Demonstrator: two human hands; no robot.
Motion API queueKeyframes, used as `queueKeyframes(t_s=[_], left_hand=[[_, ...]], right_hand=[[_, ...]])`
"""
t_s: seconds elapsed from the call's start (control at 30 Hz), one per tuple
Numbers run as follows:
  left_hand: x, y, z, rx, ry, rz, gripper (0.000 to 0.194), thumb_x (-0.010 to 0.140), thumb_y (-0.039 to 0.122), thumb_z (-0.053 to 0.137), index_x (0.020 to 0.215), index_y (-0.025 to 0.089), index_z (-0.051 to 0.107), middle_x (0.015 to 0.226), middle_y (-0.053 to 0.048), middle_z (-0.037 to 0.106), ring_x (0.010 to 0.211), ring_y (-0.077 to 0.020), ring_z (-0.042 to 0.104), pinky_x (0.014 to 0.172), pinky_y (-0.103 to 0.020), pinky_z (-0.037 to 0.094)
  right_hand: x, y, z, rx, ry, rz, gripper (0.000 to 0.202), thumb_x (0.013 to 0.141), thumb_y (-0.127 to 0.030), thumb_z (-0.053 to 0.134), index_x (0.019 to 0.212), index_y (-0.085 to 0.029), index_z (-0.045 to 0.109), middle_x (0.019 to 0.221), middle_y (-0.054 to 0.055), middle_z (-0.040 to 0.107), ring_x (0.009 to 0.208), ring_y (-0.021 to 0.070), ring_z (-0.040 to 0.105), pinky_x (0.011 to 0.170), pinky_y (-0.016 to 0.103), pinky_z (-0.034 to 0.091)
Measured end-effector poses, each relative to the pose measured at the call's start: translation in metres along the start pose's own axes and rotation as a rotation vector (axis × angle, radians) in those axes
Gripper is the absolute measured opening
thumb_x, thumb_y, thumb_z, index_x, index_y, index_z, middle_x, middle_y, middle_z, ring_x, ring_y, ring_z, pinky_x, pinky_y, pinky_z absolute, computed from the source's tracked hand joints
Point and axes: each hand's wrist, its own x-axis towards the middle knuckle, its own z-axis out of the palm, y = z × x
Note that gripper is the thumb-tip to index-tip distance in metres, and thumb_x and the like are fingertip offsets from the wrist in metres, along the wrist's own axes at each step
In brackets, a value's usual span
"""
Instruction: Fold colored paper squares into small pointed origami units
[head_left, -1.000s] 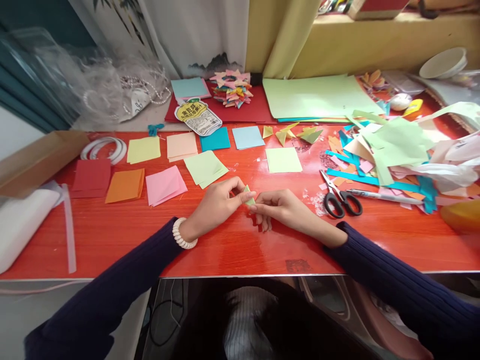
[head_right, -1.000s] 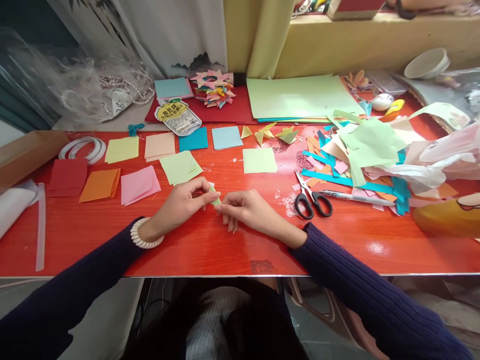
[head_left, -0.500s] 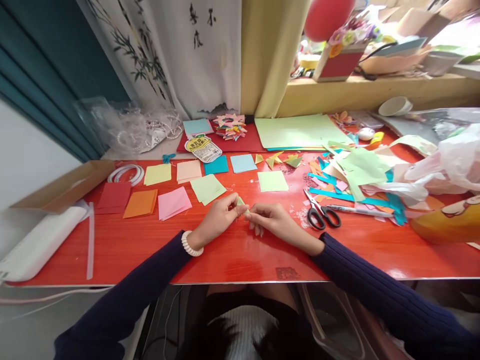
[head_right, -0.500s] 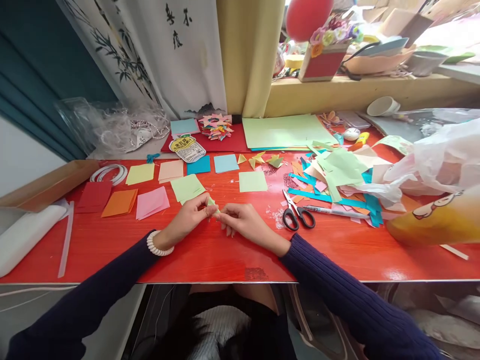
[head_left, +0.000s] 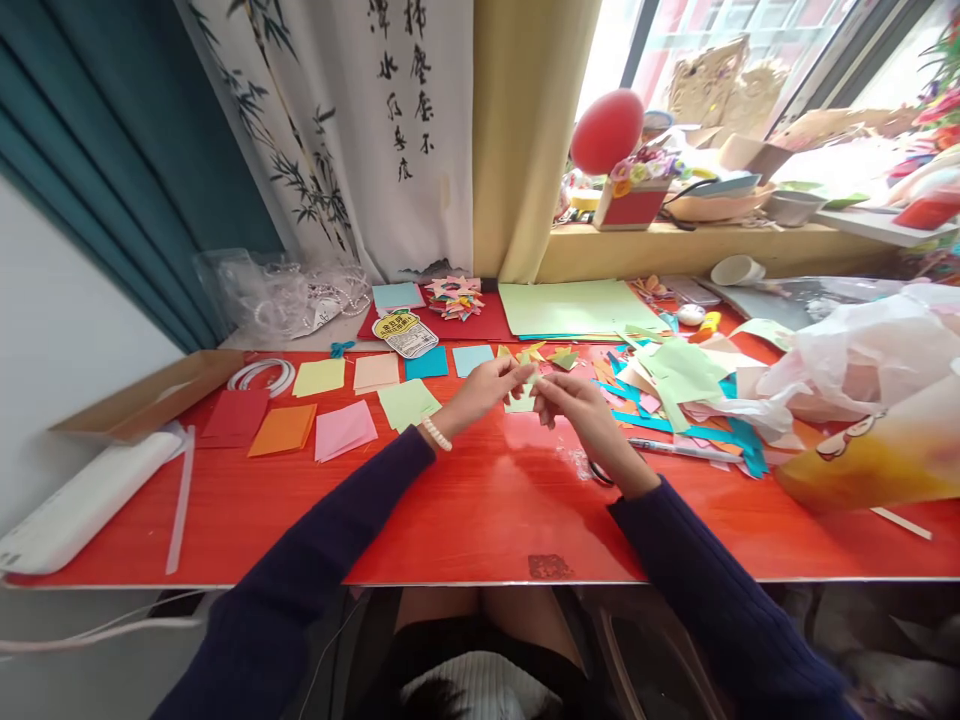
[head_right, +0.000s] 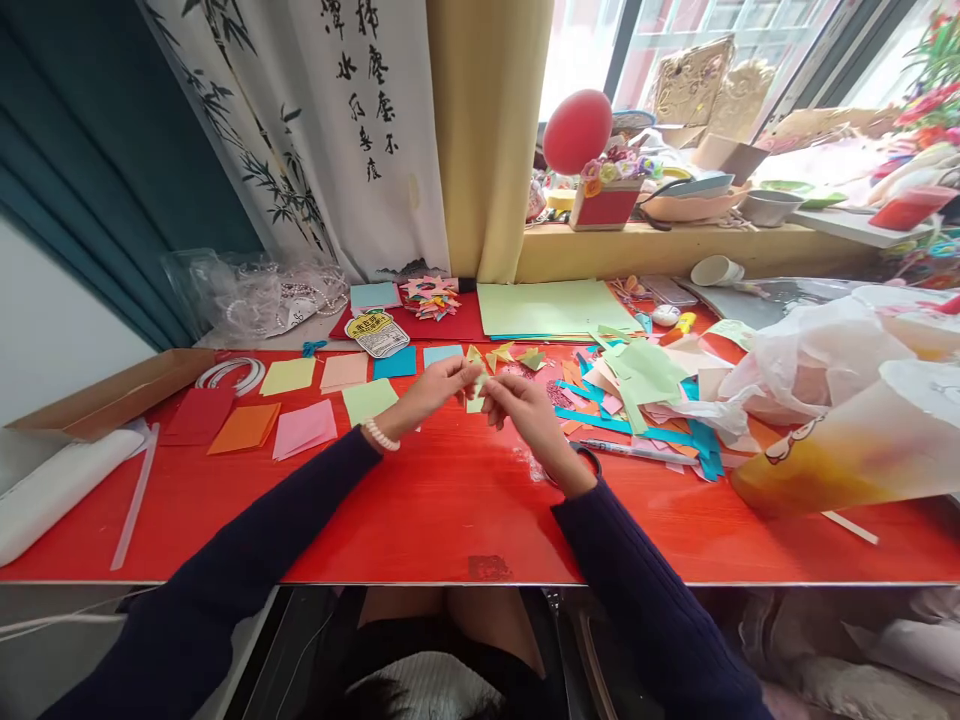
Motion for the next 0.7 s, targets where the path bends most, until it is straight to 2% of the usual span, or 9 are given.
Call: queueKeyframes(t_s=[0.1, 0.17, 0.23, 0.33, 0.43, 0.57, 0.7], left_hand=[[0.016, -0.019, 0.006, 0.21, 0.039, 0.014, 0.039, 0.089, 0.051, 0.036, 0.089, 0.015, 0.049, 0.095, -0.009, 0.057, 0.091, -0.0205, 0.052, 0.082, -0.035, 0.041], [0.017, -0.032, 0.011, 0.339, 0.016, 0.024, 0.039, 0.083, 0.049, 0.051, 0.095, 0.013, 0.051, 0.107, -0.014, 0.054, 0.106, -0.0268, 0.045, 0.091, -0.041, 0.035], [0.013, -0.043, 0.016, 0.437, -0.023, 0.035, 0.043, 0.08, 0.047, 0.058, 0.102, 0.012, 0.051, 0.116, -0.016, 0.05, 0.112, -0.0293, 0.04, 0.095, -0.043, 0.031], [0.009, -0.051, 0.017, 0.541, -0.06, 0.043, 0.045, 0.082, 0.047, 0.055, 0.108, 0.011, 0.05, 0.123, -0.018, 0.046, 0.117, -0.0307, 0.036, 0.097, -0.046, 0.027], [0.009, -0.052, 0.014, 0.61, -0.081, 0.06, 0.041, 0.082, 0.045, 0.055, 0.106, 0.012, 0.052, 0.126, -0.017, 0.043, 0.119, -0.0315, 0.033, 0.098, -0.046, 0.024], [0.009, -0.051, 0.011, 0.66, -0.094, 0.08, 0.038, 0.081, 0.045, 0.056, 0.101, 0.013, 0.053, 0.121, -0.014, 0.046, 0.114, -0.0293, 0.036, 0.094, -0.042, 0.028], [0.009, -0.056, 0.013, 0.678, -0.085, 0.068, 0.047, 0.081, 0.048, 0.056, 0.111, 0.014, 0.046, 0.116, -0.012, 0.049, 0.107, -0.0269, 0.04, 0.089, -0.038, 0.031]], right_hand=[[0.014, 0.015, -0.03, -0.172, 0.159, 0.049, 0.042, 0.087, -0.054, 0.031, 0.08, -0.018, 0.051, 0.072, 0.003, 0.056, 0.052, 0.0102, 0.049, 0.05, 0.024, 0.039], [0.02, 0.028, -0.047, -0.341, 0.235, 0.108, 0.039, 0.086, -0.05, 0.034, 0.071, -0.018, 0.051, 0.065, 0.003, 0.054, 0.05, 0.0113, 0.045, 0.049, 0.025, 0.035], [0.024, 0.041, -0.057, -0.523, 0.281, 0.164, 0.035, 0.082, -0.044, 0.044, 0.059, -0.018, 0.051, 0.059, 0.005, 0.053, 0.054, 0.0137, 0.045, 0.051, 0.026, 0.03], [0.027, 0.055, -0.061, -0.729, 0.275, 0.238, 0.037, 0.077, -0.041, 0.051, 0.047, -0.018, 0.047, 0.051, 0.004, 0.05, 0.052, 0.0143, 0.043, 0.05, 0.027, 0.024], [0.028, 0.062, -0.059, -0.853, 0.264, 0.262, 0.042, 0.075, -0.047, 0.053, 0.045, -0.018, 0.048, 0.053, 0.006, 0.054, 0.053, 0.015, 0.045, 0.051, 0.028, 0.022], [0.028, 0.062, -0.058, -0.939, 0.353, 0.227, 0.044, 0.081, -0.052, 0.045, 0.06, -0.017, 0.059, 0.065, 0.011, 0.062, 0.061, 0.0188, 0.05, 0.053, 0.029, 0.022], [0.027, 0.06, -0.058, -0.94, 0.419, 0.149, 0.046, 0.089, -0.049, 0.033, 0.073, -0.016, 0.062, 0.068, 0.01, 0.063, 0.066, 0.0193, 0.053, 0.056, 0.028, 0.026]])
